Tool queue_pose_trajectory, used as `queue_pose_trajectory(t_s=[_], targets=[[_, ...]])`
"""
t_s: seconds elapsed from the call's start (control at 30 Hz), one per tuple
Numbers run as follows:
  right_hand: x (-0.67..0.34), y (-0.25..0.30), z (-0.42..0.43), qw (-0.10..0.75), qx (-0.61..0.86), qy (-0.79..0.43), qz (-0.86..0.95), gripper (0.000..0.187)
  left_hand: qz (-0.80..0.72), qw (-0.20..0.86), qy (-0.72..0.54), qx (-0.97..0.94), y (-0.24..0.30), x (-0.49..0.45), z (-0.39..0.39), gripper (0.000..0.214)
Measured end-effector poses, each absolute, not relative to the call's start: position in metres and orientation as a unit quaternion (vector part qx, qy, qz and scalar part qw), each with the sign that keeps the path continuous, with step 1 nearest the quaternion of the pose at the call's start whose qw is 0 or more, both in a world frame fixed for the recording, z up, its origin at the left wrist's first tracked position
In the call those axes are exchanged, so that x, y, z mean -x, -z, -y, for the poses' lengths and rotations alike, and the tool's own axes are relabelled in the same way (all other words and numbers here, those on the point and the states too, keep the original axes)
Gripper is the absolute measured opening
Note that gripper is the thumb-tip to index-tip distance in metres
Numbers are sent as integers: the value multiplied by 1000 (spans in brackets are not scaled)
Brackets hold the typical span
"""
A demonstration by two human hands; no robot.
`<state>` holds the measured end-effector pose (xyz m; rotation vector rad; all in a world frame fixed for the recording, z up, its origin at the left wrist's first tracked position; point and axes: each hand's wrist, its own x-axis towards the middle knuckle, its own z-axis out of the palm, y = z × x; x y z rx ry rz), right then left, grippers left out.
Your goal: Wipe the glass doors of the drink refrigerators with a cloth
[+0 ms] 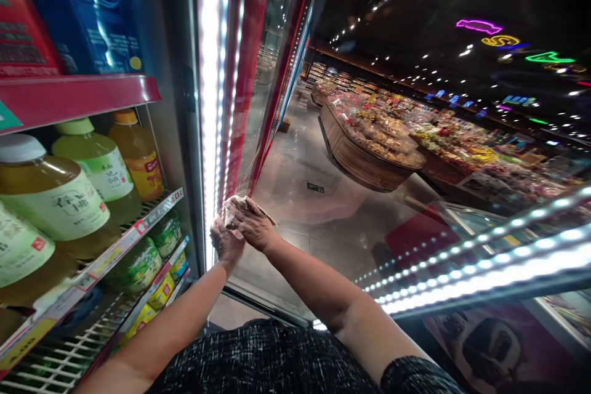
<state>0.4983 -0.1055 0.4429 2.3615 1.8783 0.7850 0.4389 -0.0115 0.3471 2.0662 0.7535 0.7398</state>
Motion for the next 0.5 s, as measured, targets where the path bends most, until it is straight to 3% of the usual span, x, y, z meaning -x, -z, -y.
queue_pose_trajectory(t_s=[0.1, 0.23, 0.37, 0.5], targets=[[-500, -441, 106, 15, -754, -270, -598, 39, -292, 379, -324, -816, -356, -430, -2, 92], [-503, -437, 105, 16, -752, -273, -600, 32, -258, 350, -378, -817, -384, -420, -32, 73], [-503, -436, 103, 12, -758, -251, -601, 33, -120, 247, -502, -820, -447, -421, -60, 46], [-503, -438, 102, -4, -763, -243, -599, 31, -36, 155, -506, -848, -519, -435, -80, 44]])
